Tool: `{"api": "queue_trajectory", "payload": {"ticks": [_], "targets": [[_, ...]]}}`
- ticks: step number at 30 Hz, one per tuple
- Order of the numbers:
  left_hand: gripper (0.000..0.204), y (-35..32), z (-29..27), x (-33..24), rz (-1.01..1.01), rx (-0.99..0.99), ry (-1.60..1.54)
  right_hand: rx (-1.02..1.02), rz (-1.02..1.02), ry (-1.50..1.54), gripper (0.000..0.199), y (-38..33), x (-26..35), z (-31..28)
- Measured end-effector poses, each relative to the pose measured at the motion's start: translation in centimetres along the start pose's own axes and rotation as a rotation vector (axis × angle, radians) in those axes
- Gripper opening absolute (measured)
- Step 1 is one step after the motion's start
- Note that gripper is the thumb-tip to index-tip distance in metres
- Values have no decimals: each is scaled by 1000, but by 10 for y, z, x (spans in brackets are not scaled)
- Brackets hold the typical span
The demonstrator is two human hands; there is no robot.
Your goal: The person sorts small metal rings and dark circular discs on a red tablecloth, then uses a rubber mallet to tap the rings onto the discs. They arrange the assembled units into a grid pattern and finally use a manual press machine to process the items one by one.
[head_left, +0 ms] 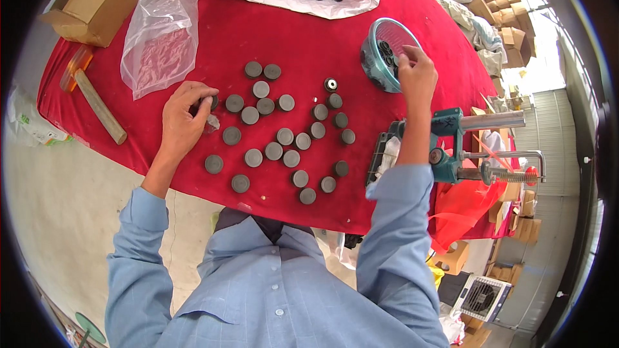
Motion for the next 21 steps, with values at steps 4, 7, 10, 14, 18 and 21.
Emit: {"api": "queue_trajectory", "payload": {"ticks": [4,7,10,14,18,21], "targets": [[18,-1,-2,-1,-11,2,7,485,285,-195,48,47,-50,42],[18,1,2,0,-7,6,1,754,330,15,53,43,-84,80],[18,-1,-2,1,-17,5,11,834,276,117,50,35,-66,98],[20,-2,-3,2,10,3,17,911,293,145,44,32,-50,93],[18,-2,-3,2,-29,0,-2,900,329,84,35,30,-54,90],[18,1,1,0,-32,6,-32,895,299,47,31,29,-77,84]]}}
Point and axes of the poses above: each hand's wrist, its own y-axis towards the middle knuckle, its own z-axis out of the palm, x = y × z, the point moved 4 cm from there along y, towards the middle knuckle, and after that the axes turned 4 degrees about z, right-handed, at the moved point
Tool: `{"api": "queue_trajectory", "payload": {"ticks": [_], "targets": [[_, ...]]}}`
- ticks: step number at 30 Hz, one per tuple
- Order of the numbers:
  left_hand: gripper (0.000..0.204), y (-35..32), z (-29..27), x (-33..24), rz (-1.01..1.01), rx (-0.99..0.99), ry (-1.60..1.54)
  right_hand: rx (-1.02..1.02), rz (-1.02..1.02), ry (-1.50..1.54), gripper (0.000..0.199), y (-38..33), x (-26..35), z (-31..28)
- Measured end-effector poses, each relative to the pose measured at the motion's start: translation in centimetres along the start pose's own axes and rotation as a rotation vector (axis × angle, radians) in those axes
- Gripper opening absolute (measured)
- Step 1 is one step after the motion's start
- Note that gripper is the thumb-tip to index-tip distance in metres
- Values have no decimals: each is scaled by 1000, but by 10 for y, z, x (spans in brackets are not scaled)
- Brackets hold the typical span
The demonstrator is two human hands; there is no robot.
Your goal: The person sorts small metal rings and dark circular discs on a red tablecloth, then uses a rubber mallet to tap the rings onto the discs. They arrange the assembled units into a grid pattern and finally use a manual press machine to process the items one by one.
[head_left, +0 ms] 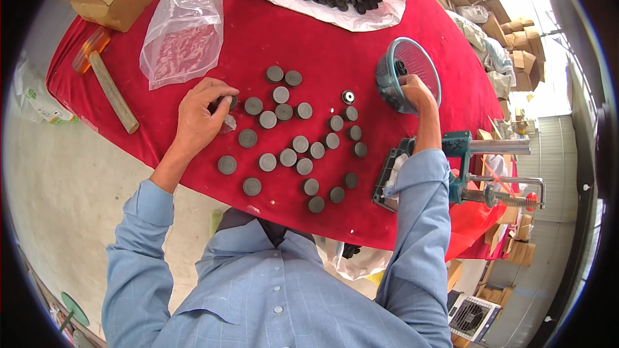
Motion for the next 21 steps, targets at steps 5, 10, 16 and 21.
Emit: {"api": "queue_trajectory", "payload": {"ticks": [5,10,16,21], "targets": [[18,-2,-6,0,-23,-1,35,-69,-20,-233,32,-15,21,5],[18,-2,-2,3,26,-20,33,87,14,-190,35,-17,19,5],[19,-1,-2,3,34,-19,31,131,-8,395,37,-33,31,0],[18,-2,-4,5,18,-19,18,-49,-107,431,34,-66,65,0]]}}
Point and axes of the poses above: each hand's wrist, its own y-axis towards the middle knuckle, its own z-axis out of the palm, x = y × z, the point moved 4 cm from there along y, towards the middle knuckle, and after that the axes turned 4 degrees about z, right-handed, at the moved point
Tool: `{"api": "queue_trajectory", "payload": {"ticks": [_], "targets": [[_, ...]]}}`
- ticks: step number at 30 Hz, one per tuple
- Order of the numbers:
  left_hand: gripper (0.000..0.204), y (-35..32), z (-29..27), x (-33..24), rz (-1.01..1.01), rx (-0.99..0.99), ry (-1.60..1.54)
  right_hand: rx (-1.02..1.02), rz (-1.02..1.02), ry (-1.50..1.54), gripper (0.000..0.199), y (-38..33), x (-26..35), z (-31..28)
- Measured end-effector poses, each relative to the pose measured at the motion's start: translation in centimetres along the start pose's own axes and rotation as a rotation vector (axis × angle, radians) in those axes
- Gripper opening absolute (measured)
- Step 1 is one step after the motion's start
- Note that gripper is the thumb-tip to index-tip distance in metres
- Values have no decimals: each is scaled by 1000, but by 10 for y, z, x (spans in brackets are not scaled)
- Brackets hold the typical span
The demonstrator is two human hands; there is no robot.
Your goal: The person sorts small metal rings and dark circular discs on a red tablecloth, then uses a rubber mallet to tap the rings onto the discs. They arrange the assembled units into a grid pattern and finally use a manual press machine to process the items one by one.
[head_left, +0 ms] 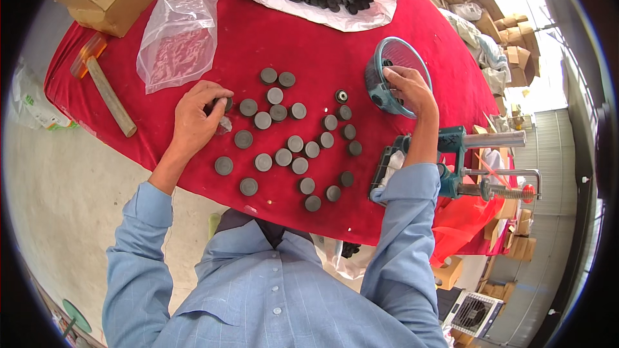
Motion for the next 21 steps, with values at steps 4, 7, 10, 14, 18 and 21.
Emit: {"api": "queue_trajectory", "payload": {"ticks": [4,7,10,14,18,21], "targets": [[18,1,2,-2,-1,4,-13,-114,-186,-75,29,-13,0,-5],[18,2,3,-3,24,7,4,-226,-352,51,23,-28,2,3],[18,2,0,-3,12,8,-9,-291,-483,3,20,-51,10,41],[18,2,0,-5,34,0,15,-398,-606,-184,23,-61,2,81],[18,3,3,-4,21,13,5,-468,-690,-366,22,-62,-16,103],[18,3,2,-5,5,16,1,-465,-674,-429,24,-65,-23,118]]}}
Point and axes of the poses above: each hand's wrist, its own y-axis towards the middle knuckle, its own z-axis out of the palm, x = y × z, the point moved 4 cm from there along y, towards the middle knuckle, and after that the axes turned 4 degrees about z, right-handed, at the moved point
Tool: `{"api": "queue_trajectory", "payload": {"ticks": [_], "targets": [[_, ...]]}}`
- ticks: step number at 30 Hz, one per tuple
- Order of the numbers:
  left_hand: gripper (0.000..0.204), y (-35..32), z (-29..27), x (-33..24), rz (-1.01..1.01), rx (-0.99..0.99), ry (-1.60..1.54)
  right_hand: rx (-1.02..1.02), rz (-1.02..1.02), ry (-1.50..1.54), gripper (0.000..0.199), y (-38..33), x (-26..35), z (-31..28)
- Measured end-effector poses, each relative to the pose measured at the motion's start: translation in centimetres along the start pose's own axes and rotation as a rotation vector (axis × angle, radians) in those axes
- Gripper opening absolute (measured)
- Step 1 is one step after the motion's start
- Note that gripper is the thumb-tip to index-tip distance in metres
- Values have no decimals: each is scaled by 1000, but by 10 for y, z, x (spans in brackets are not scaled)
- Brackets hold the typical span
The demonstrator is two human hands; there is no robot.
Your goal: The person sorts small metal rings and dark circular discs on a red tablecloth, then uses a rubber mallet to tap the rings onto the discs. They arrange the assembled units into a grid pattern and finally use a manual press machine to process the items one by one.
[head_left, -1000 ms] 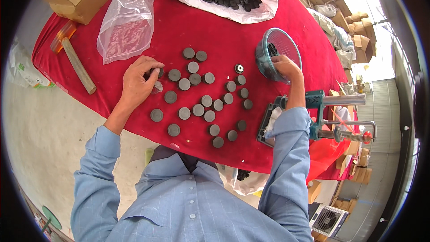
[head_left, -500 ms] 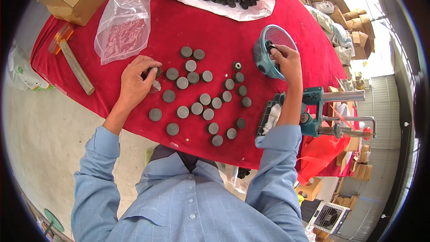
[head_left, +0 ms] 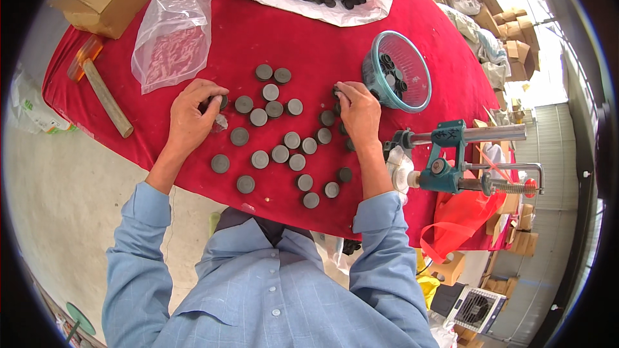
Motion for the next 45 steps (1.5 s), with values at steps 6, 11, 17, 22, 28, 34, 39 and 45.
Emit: {"api": "queue_trajectory", "payload": {"ticks": [6,11,17,22,28,34,39,45], "targets": [[18,-1,-2,1,13,-1,-6,6,-26,-14,33,-12,1,2],[19,-3,0,3,-8,29,-19,48,-15,-62,55,-31,4,2],[19,-3,-1,2,24,-6,-6,113,2,-269,56,-36,12,9],[17,-1,3,4,22,18,-41,149,141,111,48,-31,-13,-12],[38,-3,-6,23,-80,73,-88,66,238,310,91,-106,23,-68],[146,-60,-12,-59,200,433,380,226,215,29,145,-194,59,-69],[166,-98,26,-74,186,473,625,221,246,-79,150,-176,51,-45],[162,-62,47,-71,49,389,826,180,256,-81,153,-125,29,-18]]}}
Point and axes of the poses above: each hand's wrist, its own y-axis towards the middle knuckle, its own z-axis out of the palm, x = y × z, the point moved 4 cm from there along y, towards the middle knuckle, and after that the axes turned 4 degrees about z, right-handed, at the moved point
